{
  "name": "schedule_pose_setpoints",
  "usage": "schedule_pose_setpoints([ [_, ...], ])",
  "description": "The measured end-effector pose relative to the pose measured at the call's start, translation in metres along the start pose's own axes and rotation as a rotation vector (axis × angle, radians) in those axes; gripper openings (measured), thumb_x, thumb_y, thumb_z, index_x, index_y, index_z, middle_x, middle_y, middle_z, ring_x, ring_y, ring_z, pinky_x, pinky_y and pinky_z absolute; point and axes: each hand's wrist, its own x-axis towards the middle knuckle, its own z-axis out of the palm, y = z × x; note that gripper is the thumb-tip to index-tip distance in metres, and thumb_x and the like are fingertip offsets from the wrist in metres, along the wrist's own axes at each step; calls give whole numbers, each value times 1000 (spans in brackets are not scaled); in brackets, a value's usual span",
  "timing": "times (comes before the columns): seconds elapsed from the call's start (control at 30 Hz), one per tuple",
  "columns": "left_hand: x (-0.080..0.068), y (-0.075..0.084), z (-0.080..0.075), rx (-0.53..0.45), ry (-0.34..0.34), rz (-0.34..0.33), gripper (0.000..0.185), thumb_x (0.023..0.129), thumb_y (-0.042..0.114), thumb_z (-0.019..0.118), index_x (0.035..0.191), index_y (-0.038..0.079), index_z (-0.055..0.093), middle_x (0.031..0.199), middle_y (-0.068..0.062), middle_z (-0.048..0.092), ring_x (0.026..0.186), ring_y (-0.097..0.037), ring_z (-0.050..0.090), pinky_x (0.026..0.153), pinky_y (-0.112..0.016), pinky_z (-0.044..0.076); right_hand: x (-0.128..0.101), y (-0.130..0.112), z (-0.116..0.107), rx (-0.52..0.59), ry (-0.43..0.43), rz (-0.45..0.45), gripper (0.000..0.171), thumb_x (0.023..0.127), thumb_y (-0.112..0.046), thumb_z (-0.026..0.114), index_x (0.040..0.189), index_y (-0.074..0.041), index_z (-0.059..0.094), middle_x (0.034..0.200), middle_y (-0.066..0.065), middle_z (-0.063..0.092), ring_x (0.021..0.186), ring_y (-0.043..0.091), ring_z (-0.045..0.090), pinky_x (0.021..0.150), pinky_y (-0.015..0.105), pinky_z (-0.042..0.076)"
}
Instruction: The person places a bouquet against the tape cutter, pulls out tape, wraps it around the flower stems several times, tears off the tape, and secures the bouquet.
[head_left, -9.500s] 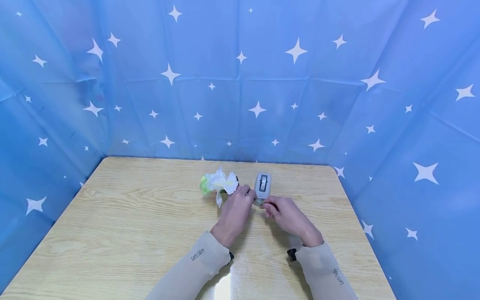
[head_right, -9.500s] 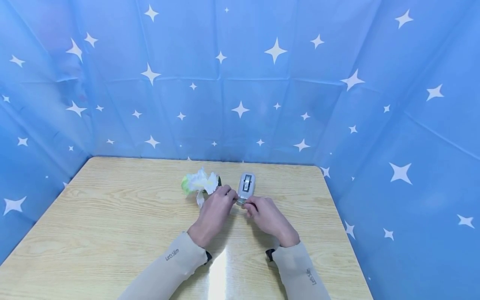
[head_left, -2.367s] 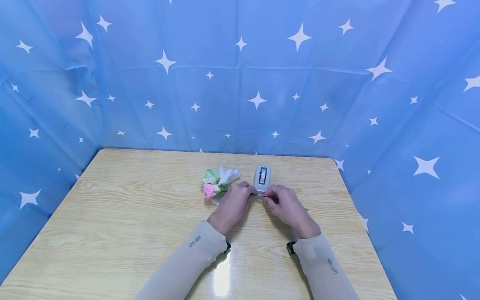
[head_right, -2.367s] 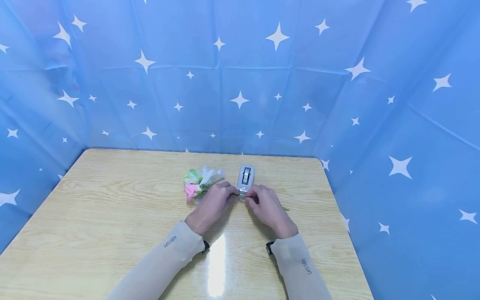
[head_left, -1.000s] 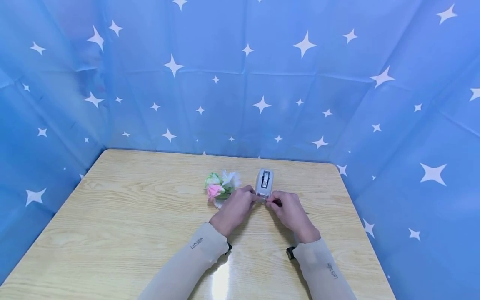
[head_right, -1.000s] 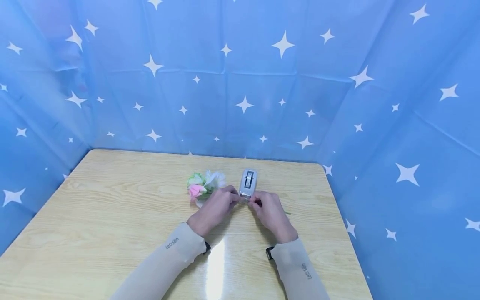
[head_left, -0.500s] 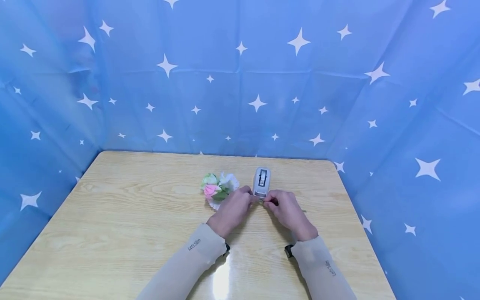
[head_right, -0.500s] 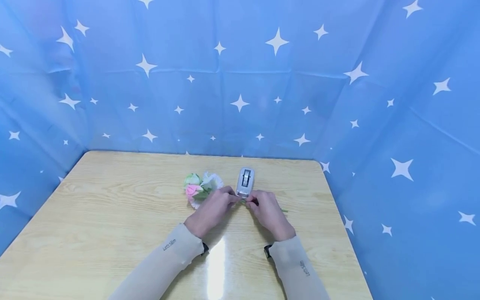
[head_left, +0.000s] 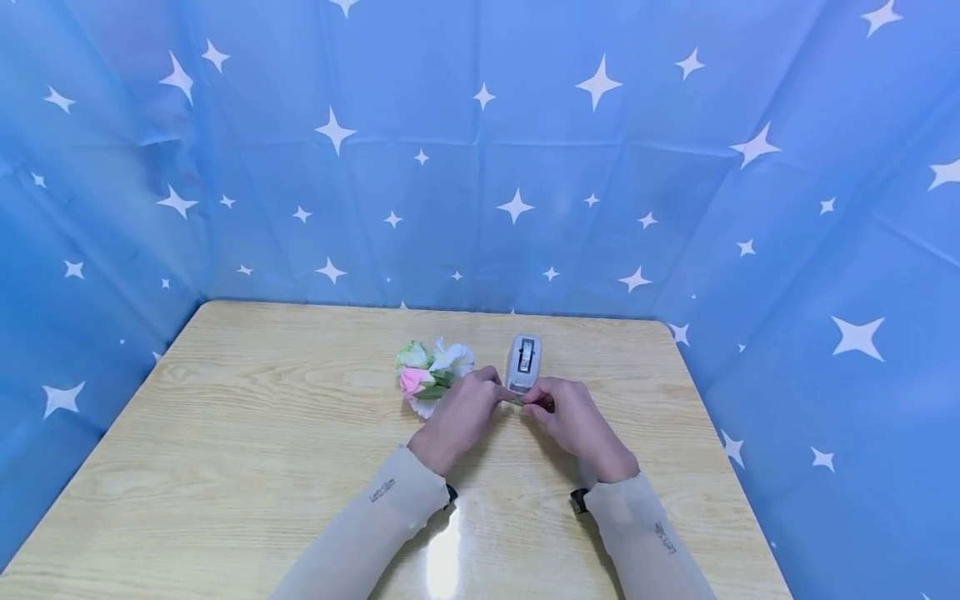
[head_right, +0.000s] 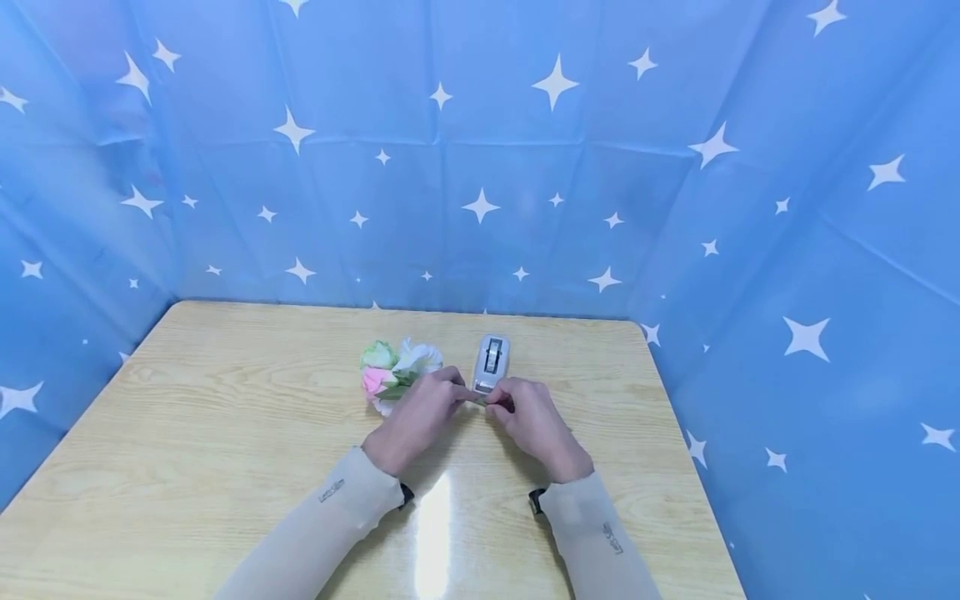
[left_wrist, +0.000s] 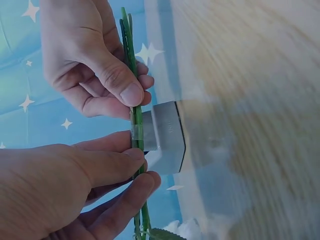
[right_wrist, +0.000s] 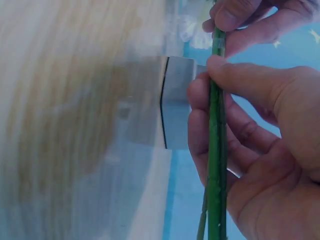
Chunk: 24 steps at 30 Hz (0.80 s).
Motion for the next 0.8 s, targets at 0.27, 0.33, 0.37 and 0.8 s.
schedule_pose_setpoints([
  [0.27, -5, 3, -16, -5, 77, 18, 43, 100, -14, 78, 124, 19, 93, 111, -4, 78, 94, -15, 74, 82, -25, 65, -4, -6, -6, 58, -5, -18, 7, 111, -15, 82, 117, -16, 84, 112, 0, 85, 92, 10, 74, 77, 25, 62],
  [0.33, -6, 2, -19, -11, 95, 30, 44, 100, -16, 78, 125, 17, 92, 113, -5, 79, 99, -18, 76, 86, -27, 67, -5, -7, -7, 67, -16, -12, 8, 113, -18, 80, 120, -16, 84, 111, 0, 85, 89, 10, 72, 73, 24, 60],
  [0.37, -7, 2, -20, -13, 103, 35, 43, 100, -16, 78, 125, 16, 92, 114, -5, 78, 100, -19, 76, 87, -27, 68, -5, -7, -7, 75, -22, -9, 10, 114, -20, 78, 121, -16, 84, 111, 0, 85, 87, 11, 70, 71, 24, 58],
  [0.8, -7, 0, -28, -76, 208, 29, 23, 108, -3, 80, 122, 10, 91, 120, -6, 81, 108, -19, 79, 91, -28, 71, -6, -12, -9, 163, -30, 24, 18, 119, -23, 70, 126, -13, 84, 111, 6, 84, 82, 17, 63, 64, 25, 49],
])
